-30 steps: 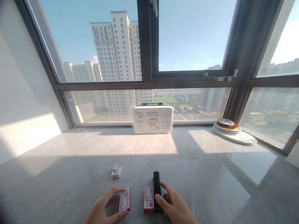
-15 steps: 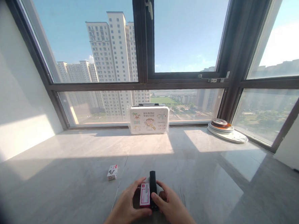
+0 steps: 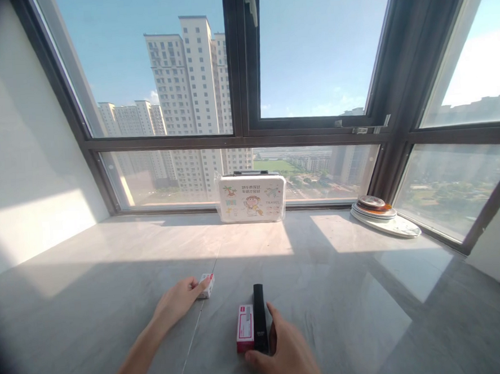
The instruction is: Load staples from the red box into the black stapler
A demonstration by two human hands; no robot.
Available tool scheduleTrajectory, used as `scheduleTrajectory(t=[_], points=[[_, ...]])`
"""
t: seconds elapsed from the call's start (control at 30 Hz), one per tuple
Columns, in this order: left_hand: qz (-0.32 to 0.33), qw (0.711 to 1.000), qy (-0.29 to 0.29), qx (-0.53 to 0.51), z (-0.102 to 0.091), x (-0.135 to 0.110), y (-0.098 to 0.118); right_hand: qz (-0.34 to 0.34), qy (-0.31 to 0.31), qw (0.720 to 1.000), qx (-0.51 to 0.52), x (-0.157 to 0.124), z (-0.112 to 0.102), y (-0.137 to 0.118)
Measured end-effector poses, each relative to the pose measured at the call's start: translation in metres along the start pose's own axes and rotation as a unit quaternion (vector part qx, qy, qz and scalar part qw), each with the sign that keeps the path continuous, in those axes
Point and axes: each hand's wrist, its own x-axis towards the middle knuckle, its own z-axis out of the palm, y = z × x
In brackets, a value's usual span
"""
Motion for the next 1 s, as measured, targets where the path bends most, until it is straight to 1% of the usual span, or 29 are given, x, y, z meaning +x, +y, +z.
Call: scheduleTrajectory(t=[0.17, 0.27, 0.37, 0.43, 0.57, 0.63, 0.73, 0.8, 0.87, 0.93, 1.0], points=[[0.06, 0.997, -0.056, 0.012, 0.03, -0.019, 0.048, -0.028, 0.011, 1.0, -0.005, 0.005, 0.001, -0.015], [0.107, 0.988, -0.11, 0.001, 0.037, -0.024, 0.064, -0.033, 0.016, 0.999, -0.011, 0.009, 0.004, -0.019], [0.148, 0.972, -0.178, -0.032, 0.035, -0.024, 0.071, -0.038, 0.009, 0.999, -0.006, 0.012, 0.005, -0.022], [0.154, 0.961, -0.225, -0.05, 0.033, -0.023, 0.072, -0.044, 0.001, 0.999, 0.0, 0.014, 0.005, -0.025], [0.113, 0.941, -0.308, -0.079, 0.034, -0.016, 0.073, -0.062, -0.023, 0.997, 0.04, 0.016, 0.002, -0.029], [0.094, 0.933, -0.337, -0.084, 0.036, -0.011, 0.072, -0.073, -0.034, 0.994, 0.068, 0.016, 0.0, -0.029], [0.087, 0.916, -0.38, -0.092, 0.044, -0.003, 0.078, -0.079, -0.042, 0.993, 0.082, 0.017, -0.006, -0.022], [0.086, 0.901, -0.412, -0.104, 0.054, 0.002, 0.09, -0.075, -0.034, 0.994, 0.075, 0.017, -0.015, -0.01], [0.083, 0.889, -0.437, -0.109, 0.07, 0.006, 0.112, -0.064, -0.023, 0.995, 0.068, 0.018, -0.031, 0.008], [0.088, 0.883, -0.448, -0.109, 0.09, 0.008, 0.142, -0.049, -0.02, 0.996, 0.076, 0.017, -0.056, 0.03], [0.096, 0.879, -0.453, -0.11, 0.113, 0.008, 0.177, -0.025, -0.014, 0.995, 0.096, 0.015, -0.088, 0.055]])
